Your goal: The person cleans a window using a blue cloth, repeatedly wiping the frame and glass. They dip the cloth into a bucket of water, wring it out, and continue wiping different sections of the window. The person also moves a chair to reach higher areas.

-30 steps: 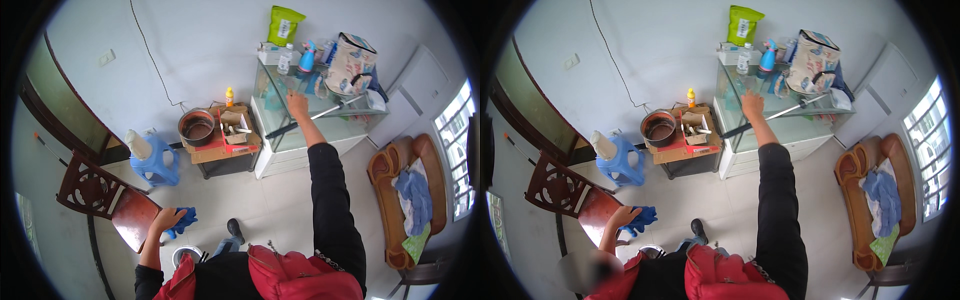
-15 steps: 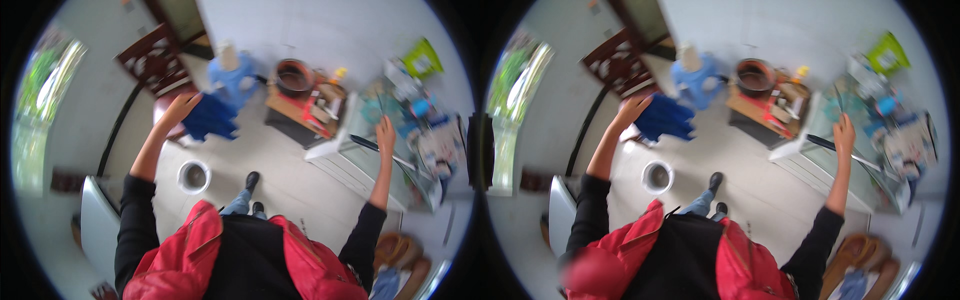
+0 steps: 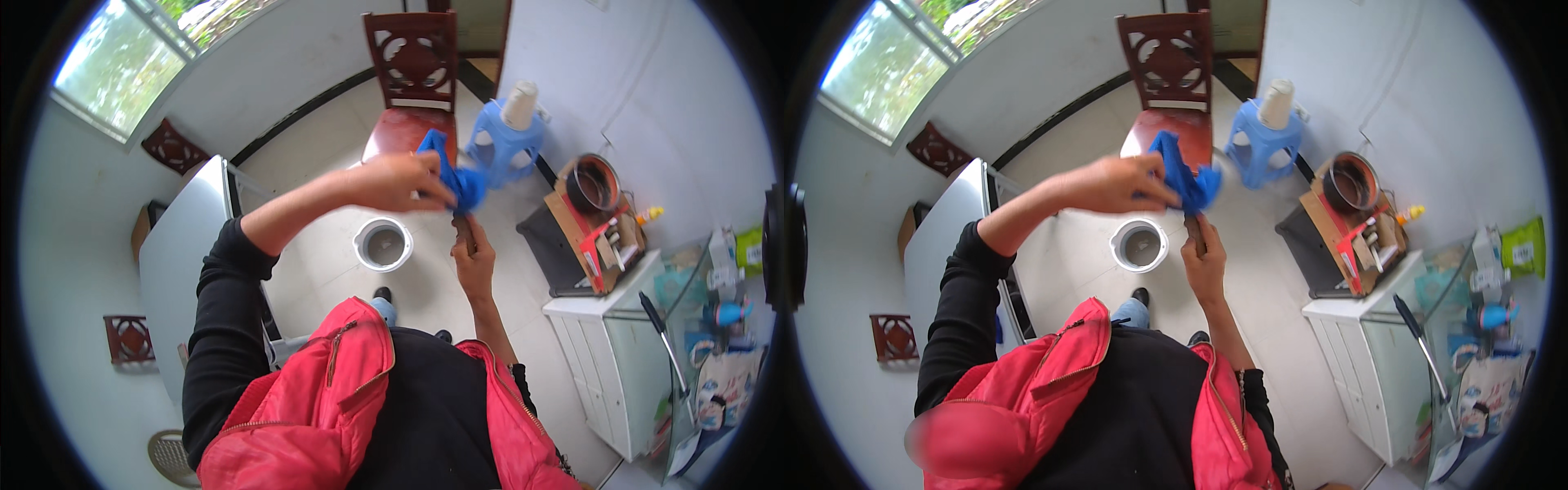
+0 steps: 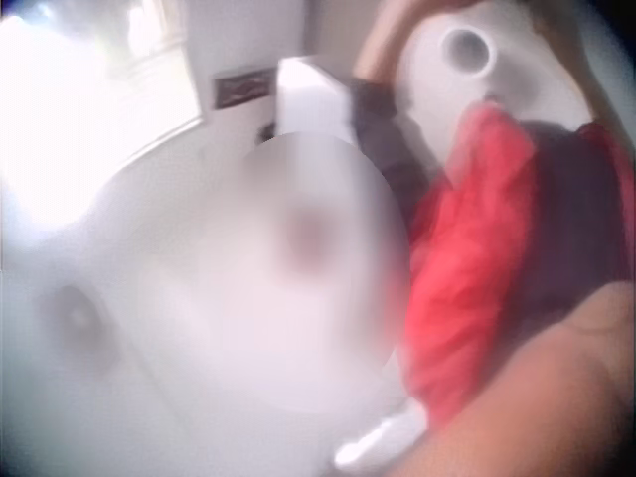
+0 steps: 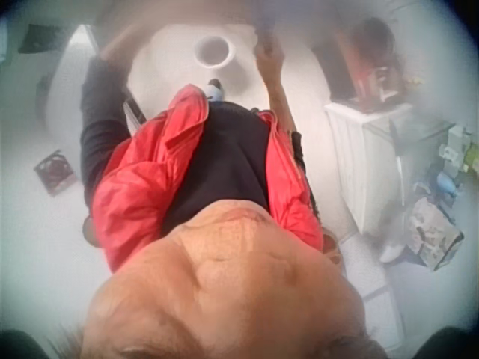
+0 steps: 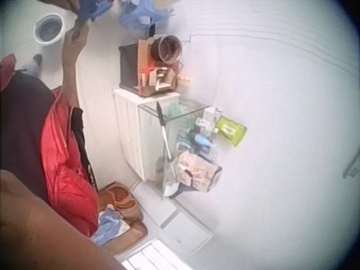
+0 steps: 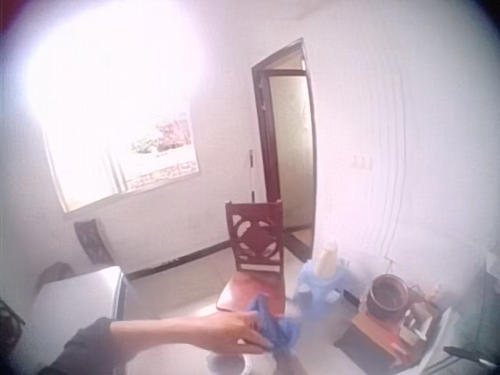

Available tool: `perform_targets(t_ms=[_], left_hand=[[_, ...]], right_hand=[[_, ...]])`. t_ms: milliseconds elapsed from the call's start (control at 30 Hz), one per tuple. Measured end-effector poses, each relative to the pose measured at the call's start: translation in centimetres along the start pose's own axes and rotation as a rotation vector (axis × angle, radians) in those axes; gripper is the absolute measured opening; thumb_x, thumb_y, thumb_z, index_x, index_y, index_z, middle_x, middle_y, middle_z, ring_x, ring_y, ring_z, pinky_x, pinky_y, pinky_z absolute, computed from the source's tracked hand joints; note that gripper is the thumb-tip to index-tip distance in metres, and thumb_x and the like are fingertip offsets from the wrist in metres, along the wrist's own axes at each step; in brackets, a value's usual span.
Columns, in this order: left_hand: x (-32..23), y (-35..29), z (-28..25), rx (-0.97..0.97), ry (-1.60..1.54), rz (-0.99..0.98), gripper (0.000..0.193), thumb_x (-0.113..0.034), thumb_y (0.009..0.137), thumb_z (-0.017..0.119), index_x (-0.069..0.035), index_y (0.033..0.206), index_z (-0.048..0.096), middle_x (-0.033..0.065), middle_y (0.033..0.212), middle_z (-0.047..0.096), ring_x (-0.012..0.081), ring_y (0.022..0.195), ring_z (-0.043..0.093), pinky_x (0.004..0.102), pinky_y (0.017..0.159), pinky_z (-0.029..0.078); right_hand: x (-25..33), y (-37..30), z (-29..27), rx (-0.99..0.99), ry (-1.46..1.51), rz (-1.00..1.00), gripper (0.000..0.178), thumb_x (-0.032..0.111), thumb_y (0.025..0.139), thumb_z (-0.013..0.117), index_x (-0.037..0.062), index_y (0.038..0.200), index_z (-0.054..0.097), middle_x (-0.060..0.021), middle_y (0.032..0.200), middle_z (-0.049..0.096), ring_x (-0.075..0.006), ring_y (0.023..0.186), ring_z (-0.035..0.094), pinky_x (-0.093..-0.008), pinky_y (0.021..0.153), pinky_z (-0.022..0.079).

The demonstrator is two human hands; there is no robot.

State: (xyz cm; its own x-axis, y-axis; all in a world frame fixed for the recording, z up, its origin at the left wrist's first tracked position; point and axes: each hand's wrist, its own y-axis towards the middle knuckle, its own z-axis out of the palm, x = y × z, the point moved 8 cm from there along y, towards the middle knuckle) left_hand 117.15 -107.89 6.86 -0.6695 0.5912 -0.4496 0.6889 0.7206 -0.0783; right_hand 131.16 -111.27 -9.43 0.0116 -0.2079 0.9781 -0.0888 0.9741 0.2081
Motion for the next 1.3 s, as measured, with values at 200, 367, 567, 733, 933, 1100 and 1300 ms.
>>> perform_targets(t_ms=[200, 367, 567, 733, 933, 1100, 1300], left_hand=[[8.2, -15.5, -6.2, -0.429, -0.307, -0.085, 0.035, -0.002, 0.087, 0.067, -0.007, 0.121, 0.066, 0.0126, 0.124, 0.06, 0.0272, 0.117, 0.056, 0.0369, 0.098, 0.046], [23.5, -30.6, -12.6, -0.978, -0.364, -0.216, 0.068, -0.035, 0.089, 0.07, -0.017, 0.148, 0.04, 0.0105, 0.145, 0.046, 0.0269, 0.135, 0.043, 0.0469, 0.108, 0.039], [39.5, -38.2, -16.6, -1.056, -0.594, -0.194, 0.084, -0.046, 0.086, 0.071, -0.015, 0.152, 0.028, 0.0104, 0.146, 0.044, 0.0253, 0.134, 0.042, 0.0423, 0.111, 0.036], [50.8, -44.0, -21.5, -1.094, -0.633, -0.228, 0.023, -0.022, 0.09, 0.072, -0.002, 0.103, 0.07, 0.0016, 0.094, 0.064, 0.0096, 0.084, 0.054, 0.024, 0.076, 0.045], [61.4, -44.3, -27.5, -1.056, -0.965, -0.152, 0.012, -0.012, 0.088, 0.072, 0.0, 0.089, 0.071, 0.0028, 0.089, 0.064, 0.0106, 0.085, 0.056, 0.0258, 0.078, 0.045], [69.4, -39.0, -35.0, -1.019, -0.768, 0.025, 0.035, -0.03, 0.094, 0.065, -0.001, 0.112, 0.068, 0.0096, 0.118, 0.063, 0.0177, 0.11, 0.057, 0.0321, 0.096, 0.045], [75.7, -31.6, -33.5, -0.809, -1.586, 0.2, 0.104, -0.075, 0.082, 0.051, 0.001, 0.148, 0.028, 0.0188, 0.143, 0.045, 0.0289, 0.133, 0.044, 0.0456, 0.11, 0.038]], right_hand=[[1.6, 2.8, 12.1, 0.104, 0.21, -0.075, 0.027, 0.005, 0.093, 0.062, -0.0063, 0.117, 0.06, -0.0034, 0.083, 0.062, -0.0084, 0.072, 0.055, -0.0234, 0.066, 0.046], [2.6, 7.4, 27.5, 0.23, 0.491, 0.015, 0.025, 0.0, 0.089, 0.066, -0.0075, 0.113, 0.062, -0.0035, 0.076, 0.061, -0.0086, 0.07, 0.055, -0.0251, 0.065, 0.049], [4.5, 13.5, 46.7, 0.54, 0.701, 0.223, 0.028, 0.007, 0.095, 0.059, -0.0054, 0.12, 0.056, -0.0091, 0.099, 0.063, -0.0139, 0.082, 0.058, -0.0289, 0.066, 0.048], [4.2, 17.6, 56.7, 0.737, 0.594, 0.47, 0.031, 0.015, 0.097, 0.057, -0.006, 0.12, 0.054, -0.0106, 0.101, 0.06, -0.0148, 0.082, 0.056, -0.0276, 0.061, 0.045], [4.1, 24.4, 62.3, 0.9, 0.622, 0.527, 0.038, 0.018, 0.093, 0.065, -0.0099, 0.117, 0.055, -0.0151, 0.095, 0.059, -0.0116, 0.068, 0.051, -0.0231, 0.052, 0.04], [1.1, 35.0, 67.8, 0.813, 0.729, 0.325, 0.059, 0.034, 0.085, 0.075, -0.0122, 0.117, 0.054, -0.0128, 0.087, 0.06, -0.0073, 0.056, 0.045, -0.0205, 0.045, 0.033], [-0.4, 50.2, 75.8, 0.72, 0.902, 0.266, 0.036, 0.017, 0.096, 0.062, -0.0038, 0.125, 0.055, -0.0145, 0.101, 0.06, -0.0096, 0.075, 0.048, -0.021, 0.052, 0.04]])
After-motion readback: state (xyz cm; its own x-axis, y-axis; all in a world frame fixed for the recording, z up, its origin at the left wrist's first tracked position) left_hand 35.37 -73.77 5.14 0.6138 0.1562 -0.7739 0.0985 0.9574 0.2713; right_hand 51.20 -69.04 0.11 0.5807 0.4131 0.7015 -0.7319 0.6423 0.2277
